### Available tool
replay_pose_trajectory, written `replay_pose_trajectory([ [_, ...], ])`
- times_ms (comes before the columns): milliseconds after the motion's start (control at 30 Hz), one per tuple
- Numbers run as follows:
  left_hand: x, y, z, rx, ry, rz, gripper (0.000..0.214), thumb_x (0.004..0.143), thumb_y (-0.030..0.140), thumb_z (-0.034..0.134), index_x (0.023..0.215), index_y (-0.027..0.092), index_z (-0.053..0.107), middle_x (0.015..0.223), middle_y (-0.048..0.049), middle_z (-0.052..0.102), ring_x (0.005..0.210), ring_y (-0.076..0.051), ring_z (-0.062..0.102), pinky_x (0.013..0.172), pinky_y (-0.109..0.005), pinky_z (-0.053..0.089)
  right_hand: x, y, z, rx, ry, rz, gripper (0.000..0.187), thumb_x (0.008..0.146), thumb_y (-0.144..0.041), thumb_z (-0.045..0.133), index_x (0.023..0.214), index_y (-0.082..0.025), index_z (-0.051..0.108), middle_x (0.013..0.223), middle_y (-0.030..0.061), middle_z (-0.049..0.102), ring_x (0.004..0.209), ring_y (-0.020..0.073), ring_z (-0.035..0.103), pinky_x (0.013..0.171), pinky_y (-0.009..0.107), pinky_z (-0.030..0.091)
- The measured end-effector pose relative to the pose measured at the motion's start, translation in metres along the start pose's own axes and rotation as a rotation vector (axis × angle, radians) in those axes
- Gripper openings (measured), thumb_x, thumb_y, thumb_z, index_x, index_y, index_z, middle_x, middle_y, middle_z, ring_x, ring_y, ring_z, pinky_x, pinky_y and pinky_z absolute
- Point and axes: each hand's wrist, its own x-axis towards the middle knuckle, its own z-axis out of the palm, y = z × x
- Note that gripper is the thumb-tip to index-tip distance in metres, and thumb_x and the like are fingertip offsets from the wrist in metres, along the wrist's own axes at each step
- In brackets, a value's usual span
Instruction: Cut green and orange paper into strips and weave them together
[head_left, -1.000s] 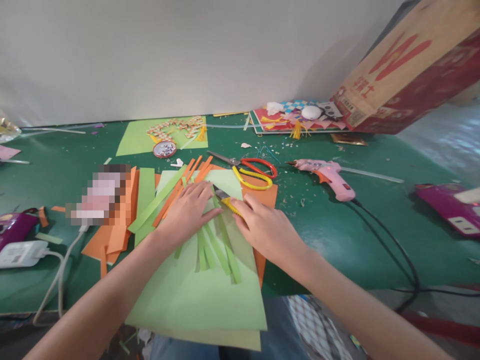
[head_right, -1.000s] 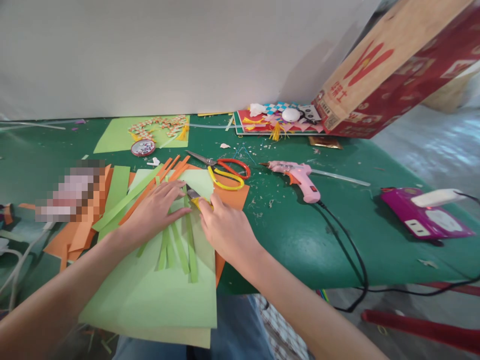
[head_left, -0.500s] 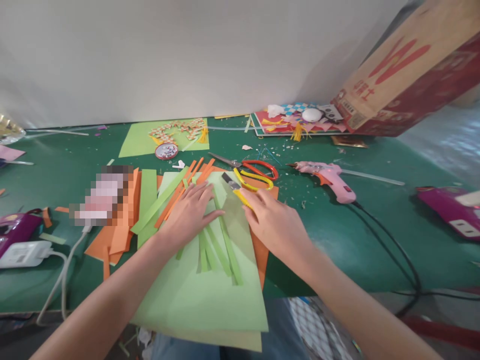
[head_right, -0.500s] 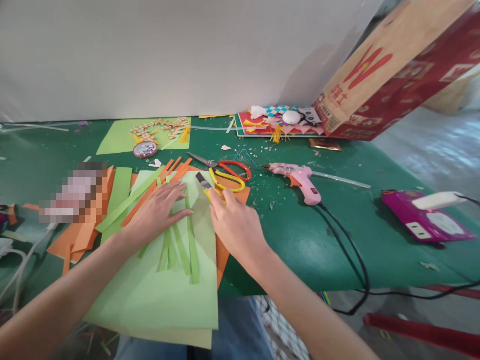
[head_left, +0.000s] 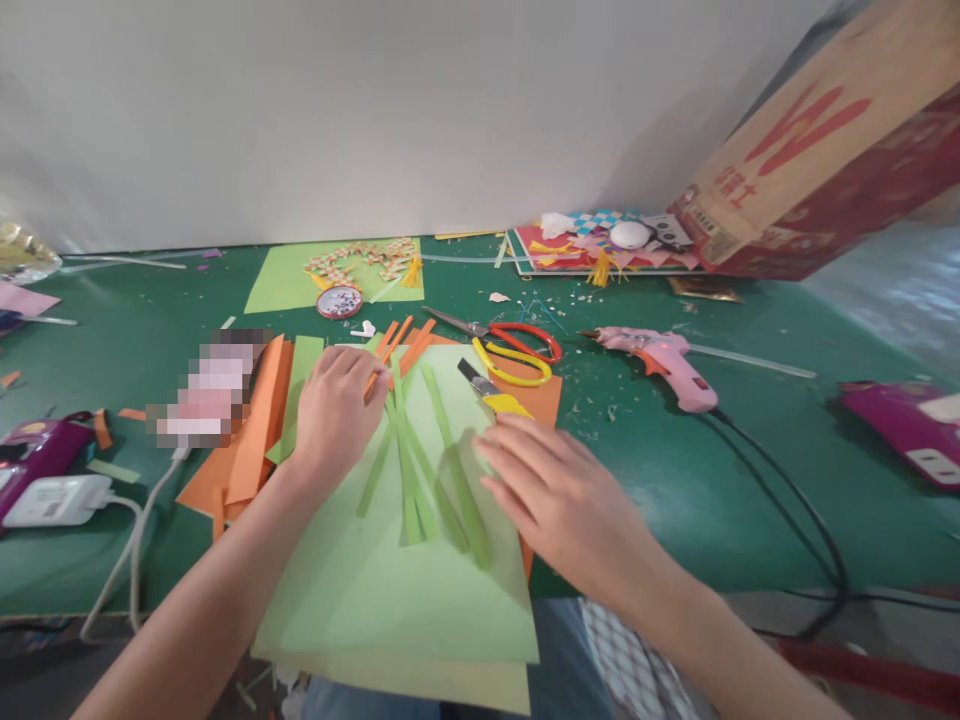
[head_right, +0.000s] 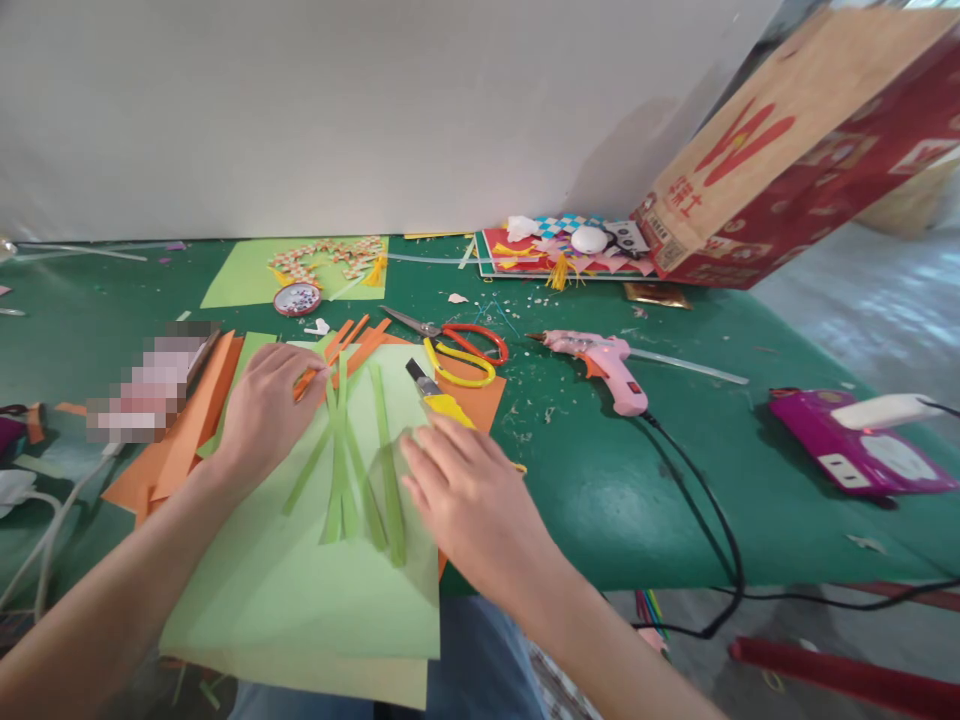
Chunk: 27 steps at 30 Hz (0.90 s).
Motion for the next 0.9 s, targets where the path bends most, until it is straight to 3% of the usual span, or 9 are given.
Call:
replay_pose_trajectory([
  [133,0.000,0.001,0.000,0.046,-0.087,-0.034,0.017,0.090,0.019,0.052,0.078,0.017,0.064,0.085,-0.0079,0.071,0.092,-0.026,0.062,0.081,-0.039,0.049,-0.001,-0.015,0.004,0.120,-0.095,-0.077,0.028,0.095,-0.017,0.046,0.109,-0.006,0.068,0.113,0.0133,0.070,0.112,0.0259,0.061,0.093,0.040,0.054],
  [433,0.000,0.003,-0.006,0.146,-0.169,-0.140,0.012,0.087,0.016,0.054,0.094,0.016,0.063,0.096,-0.0094,0.069,0.094,-0.027,0.062,0.080,-0.038,0.049,0.018,-0.019,0.025,0.113,-0.124,-0.016,0.034,0.096,-0.021,0.043,0.116,-0.006,0.066,0.116,0.0163,0.067,0.113,0.0277,0.061,0.092,0.041,0.055],
  [700,-0.001,0.006,-0.006,0.216,-0.215,-0.111,0.014,0.085,0.018,0.050,0.079,0.018,0.062,0.084,-0.0083,0.067,0.087,-0.026,0.062,0.074,-0.036,0.049,0.024,-0.025,0.025,0.288,-0.095,-0.100,0.031,0.095,-0.024,0.048,0.114,-0.008,0.067,0.122,0.0171,0.065,0.120,0.0266,0.058,0.099,0.042,0.052],
  [900,-0.002,0.007,-0.007,0.236,-0.217,-0.146,0.018,0.086,0.015,0.049,0.078,0.018,0.064,0.086,-0.0079,0.069,0.085,-0.024,0.063,0.059,-0.030,0.044,0.021,-0.024,0.032,0.281,-0.057,-0.080,0.031,0.096,-0.024,0.046,0.105,-0.007,0.069,0.110,0.0151,0.070,0.111,0.0260,0.063,0.090,0.039,0.056],
])
